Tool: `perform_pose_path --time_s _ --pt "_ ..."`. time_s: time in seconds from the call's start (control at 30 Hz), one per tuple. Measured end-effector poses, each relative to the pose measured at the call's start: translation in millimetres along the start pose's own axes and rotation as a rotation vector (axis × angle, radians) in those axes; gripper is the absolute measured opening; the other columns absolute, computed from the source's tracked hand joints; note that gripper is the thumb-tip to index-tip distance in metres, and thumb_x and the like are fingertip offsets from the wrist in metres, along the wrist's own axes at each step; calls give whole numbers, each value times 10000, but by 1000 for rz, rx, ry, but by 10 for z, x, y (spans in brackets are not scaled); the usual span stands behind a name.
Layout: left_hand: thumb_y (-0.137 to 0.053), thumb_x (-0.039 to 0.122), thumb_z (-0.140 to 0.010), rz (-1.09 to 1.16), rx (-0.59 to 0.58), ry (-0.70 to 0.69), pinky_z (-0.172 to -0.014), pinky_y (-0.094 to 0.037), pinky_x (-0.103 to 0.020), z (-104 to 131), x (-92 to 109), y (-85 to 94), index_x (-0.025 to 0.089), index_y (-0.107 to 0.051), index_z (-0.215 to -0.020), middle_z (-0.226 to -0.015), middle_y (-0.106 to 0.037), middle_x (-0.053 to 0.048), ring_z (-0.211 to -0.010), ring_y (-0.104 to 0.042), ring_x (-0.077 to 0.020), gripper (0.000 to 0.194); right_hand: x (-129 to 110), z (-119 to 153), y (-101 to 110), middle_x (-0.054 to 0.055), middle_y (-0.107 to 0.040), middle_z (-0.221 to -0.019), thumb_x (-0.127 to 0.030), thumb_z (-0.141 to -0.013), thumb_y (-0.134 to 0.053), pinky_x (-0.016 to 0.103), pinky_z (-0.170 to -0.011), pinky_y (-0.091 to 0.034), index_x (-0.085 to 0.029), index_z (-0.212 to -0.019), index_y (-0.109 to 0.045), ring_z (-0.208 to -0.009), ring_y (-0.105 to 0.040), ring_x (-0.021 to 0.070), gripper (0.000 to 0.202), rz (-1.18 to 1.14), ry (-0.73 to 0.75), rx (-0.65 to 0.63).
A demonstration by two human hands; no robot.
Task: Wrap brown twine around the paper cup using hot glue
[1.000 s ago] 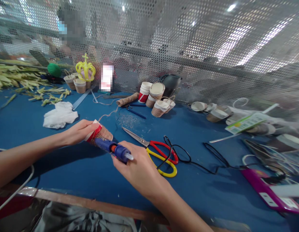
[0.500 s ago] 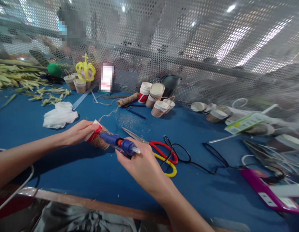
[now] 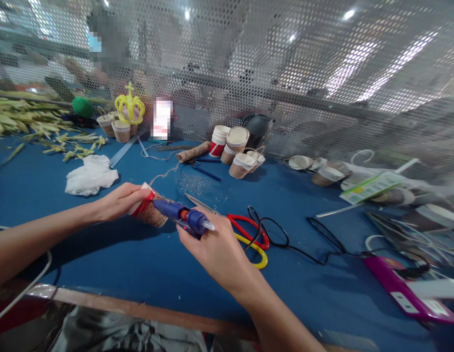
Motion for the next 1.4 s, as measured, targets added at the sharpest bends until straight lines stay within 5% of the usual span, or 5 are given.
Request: perform_pose_path --time_s 0.37,0.57,0.93,1.4 --pt "-291 389 -838 48 29 43 -595 -446 -257 -21 -93 -14 63 -628 -805 -777 -644 -87 -672 -545 -155 470 -81 53 -86 -34 -529 -561 -196 -743 -512 213 -485 -378 -181 -642 -517 -496 -452 92 103 35 39 -113" --pt "-295 368 -839 46 -19 -17 -610 -424 -242 -11 -29 -20 86 -627 -858 -769 -621 -54 -675 -525 -138 436 -7 12 -4 -2 -595 -645 -241 -739 -534 231 -532 -413 -173 -700 -560 -583 -535 134 83 18 -7 4" --pt "-284 390 -838 -112 33 -40 -535 -395 -228 5 -28 1 87 -585 -749 -617 -539 -19 -577 -457 -117 436 9 -102 52 -56 -438 -348 -244 -713 -538 220 -389 -364 -202 -446 -395 -341 -430 87 306 52 -121 -2" --pt "-257 405 -848 -165 -6 -90 -493 -355 -195 14 -29 -4 106 -517 -658 -601 -467 0 -569 -396 -100 439 282 -213 144 -36 -478 -412 -356 -719 -558 204 -372 -383 -145 -595 -524 -359 -446 78 248 -297 -302 18"
Point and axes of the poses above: each hand's wrist, its own z-axis away from the middle knuckle, its own y-axis out of the back of the hand, x = y × z, the point moved 5 cm from there along -z, towards the middle knuckle
